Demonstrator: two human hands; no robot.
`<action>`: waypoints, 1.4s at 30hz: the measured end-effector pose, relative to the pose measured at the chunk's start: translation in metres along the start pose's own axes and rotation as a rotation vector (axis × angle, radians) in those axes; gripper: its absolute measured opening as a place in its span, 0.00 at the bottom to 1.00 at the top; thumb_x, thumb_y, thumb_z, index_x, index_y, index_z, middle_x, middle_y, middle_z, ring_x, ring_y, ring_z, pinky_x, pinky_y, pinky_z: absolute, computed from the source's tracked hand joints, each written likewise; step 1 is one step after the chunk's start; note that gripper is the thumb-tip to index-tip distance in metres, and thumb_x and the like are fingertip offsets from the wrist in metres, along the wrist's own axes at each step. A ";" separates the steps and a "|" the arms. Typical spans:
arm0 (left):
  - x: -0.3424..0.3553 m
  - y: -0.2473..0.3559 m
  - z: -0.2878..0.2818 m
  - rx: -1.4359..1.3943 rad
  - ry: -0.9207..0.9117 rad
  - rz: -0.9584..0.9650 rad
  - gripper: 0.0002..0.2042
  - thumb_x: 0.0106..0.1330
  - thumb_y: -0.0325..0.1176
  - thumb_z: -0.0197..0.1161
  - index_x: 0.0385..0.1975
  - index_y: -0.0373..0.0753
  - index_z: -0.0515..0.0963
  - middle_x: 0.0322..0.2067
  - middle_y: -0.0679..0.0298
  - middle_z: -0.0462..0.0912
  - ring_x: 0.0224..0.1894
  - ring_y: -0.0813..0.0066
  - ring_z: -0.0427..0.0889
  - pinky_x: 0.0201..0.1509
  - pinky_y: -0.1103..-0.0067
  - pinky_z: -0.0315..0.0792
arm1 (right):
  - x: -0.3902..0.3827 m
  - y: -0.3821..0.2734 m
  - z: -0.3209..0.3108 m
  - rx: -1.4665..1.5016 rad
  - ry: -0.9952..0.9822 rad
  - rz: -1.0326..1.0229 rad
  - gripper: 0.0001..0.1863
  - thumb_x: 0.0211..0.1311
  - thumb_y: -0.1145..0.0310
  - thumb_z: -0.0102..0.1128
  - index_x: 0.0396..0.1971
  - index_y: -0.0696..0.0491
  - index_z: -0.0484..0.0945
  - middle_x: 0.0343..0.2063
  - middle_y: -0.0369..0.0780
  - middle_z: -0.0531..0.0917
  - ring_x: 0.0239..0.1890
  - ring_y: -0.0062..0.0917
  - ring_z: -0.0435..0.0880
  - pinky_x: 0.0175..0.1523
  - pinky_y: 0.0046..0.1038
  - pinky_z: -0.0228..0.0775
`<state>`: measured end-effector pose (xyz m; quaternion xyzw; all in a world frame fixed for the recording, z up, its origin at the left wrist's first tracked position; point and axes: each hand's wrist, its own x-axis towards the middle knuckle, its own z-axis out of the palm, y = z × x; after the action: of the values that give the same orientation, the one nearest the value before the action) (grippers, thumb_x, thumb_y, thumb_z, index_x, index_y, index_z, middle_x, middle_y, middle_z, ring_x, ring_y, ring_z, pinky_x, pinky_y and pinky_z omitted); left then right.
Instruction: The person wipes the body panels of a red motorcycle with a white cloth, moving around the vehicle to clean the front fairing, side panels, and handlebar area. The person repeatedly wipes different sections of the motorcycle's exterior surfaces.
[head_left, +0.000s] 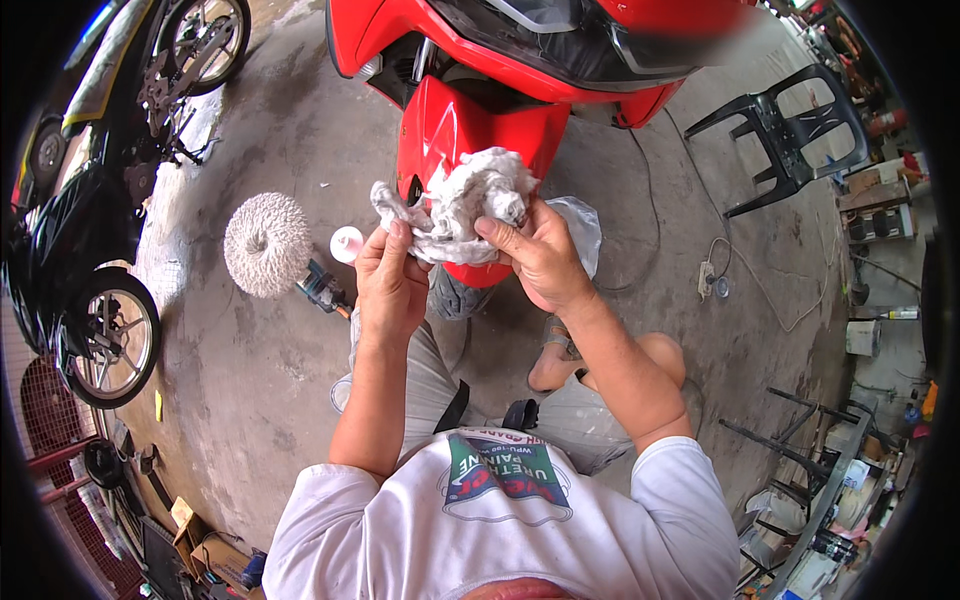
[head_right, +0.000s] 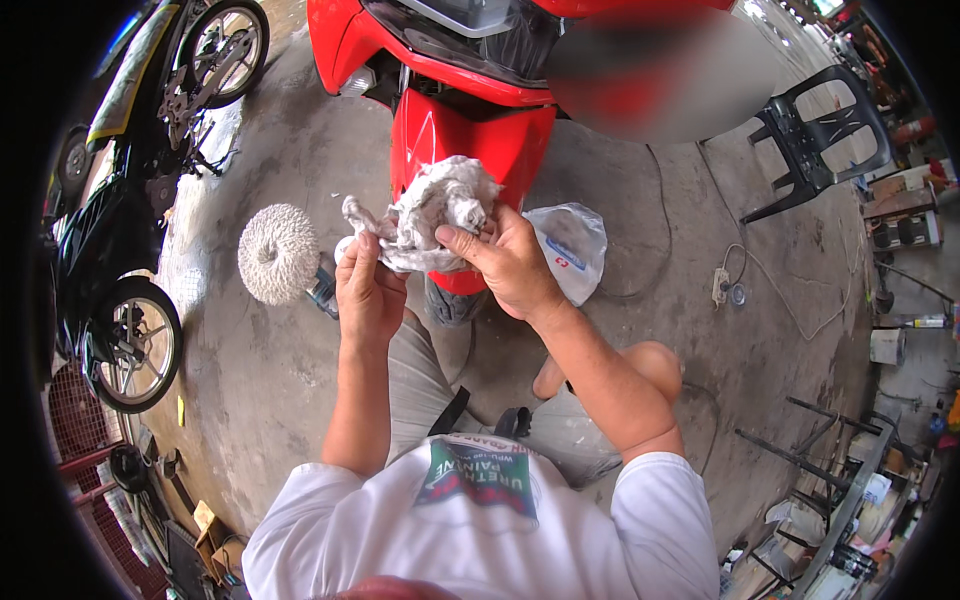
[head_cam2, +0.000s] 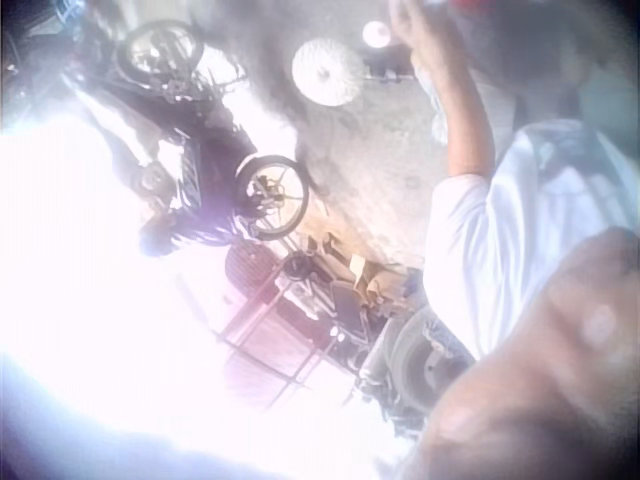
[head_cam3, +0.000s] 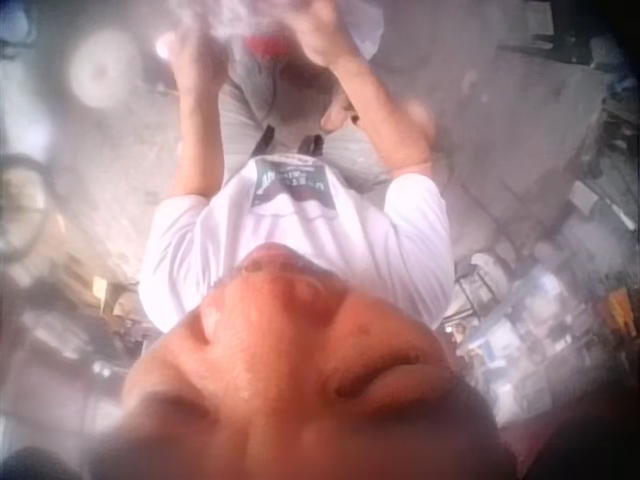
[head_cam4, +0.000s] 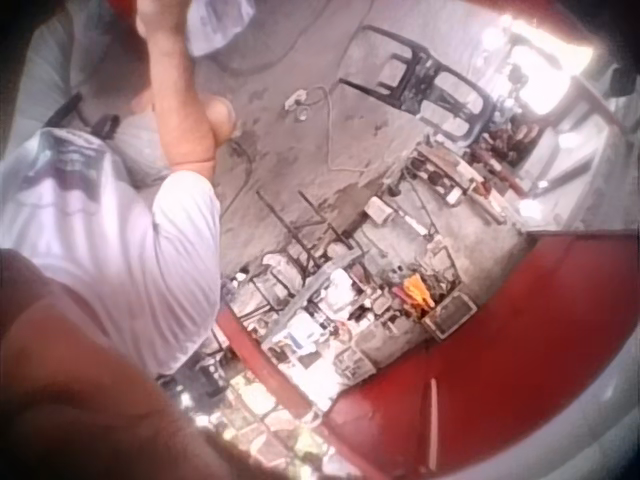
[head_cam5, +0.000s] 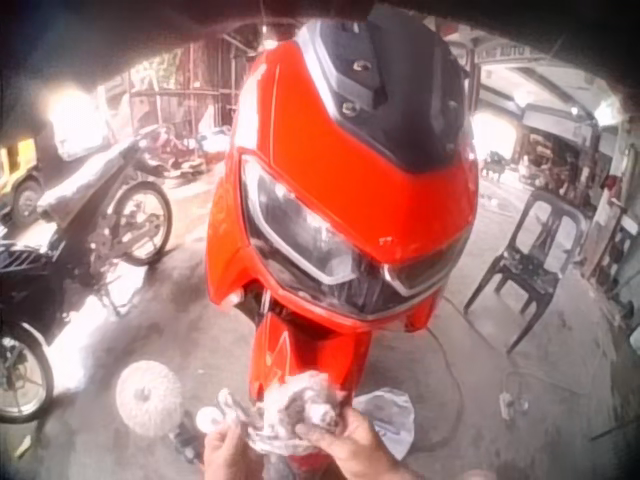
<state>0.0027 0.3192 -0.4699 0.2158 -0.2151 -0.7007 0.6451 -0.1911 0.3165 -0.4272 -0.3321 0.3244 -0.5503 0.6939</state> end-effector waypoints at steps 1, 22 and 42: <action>0.001 0.001 0.006 0.021 0.019 -0.011 0.12 0.80 0.31 0.57 0.55 0.31 0.80 0.51 0.55 0.87 0.52 0.66 0.87 0.59 0.67 0.83 | -0.001 -0.004 0.002 -0.008 -0.004 -0.005 0.30 0.68 0.76 0.70 0.67 0.60 0.66 0.59 0.43 0.80 0.58 0.24 0.83 0.63 0.30 0.79; -0.003 0.020 0.015 0.278 0.121 0.125 0.15 0.76 0.27 0.63 0.59 0.32 0.77 0.43 0.61 0.87 0.38 0.77 0.86 0.40 0.79 0.82 | 0.005 0.011 0.010 0.146 -0.123 0.157 0.21 0.80 0.65 0.57 0.63 0.62 0.77 0.52 0.38 0.86 0.53 0.22 0.85 0.60 0.29 0.80; 0.002 0.001 0.013 0.334 0.090 0.251 0.10 0.72 0.24 0.68 0.50 0.29 0.85 0.41 0.65 0.89 0.42 0.82 0.84 0.49 0.81 0.77 | 0.000 0.028 0.008 -0.537 -0.046 -0.310 0.37 0.65 0.62 0.76 0.66 0.68 0.71 0.59 0.51 0.81 0.58 0.27 0.83 0.59 0.27 0.78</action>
<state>-0.0040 0.3172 -0.4591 0.3223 -0.3242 -0.5590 0.6918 -0.1685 0.3218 -0.4456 -0.5615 0.3881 -0.5365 0.4963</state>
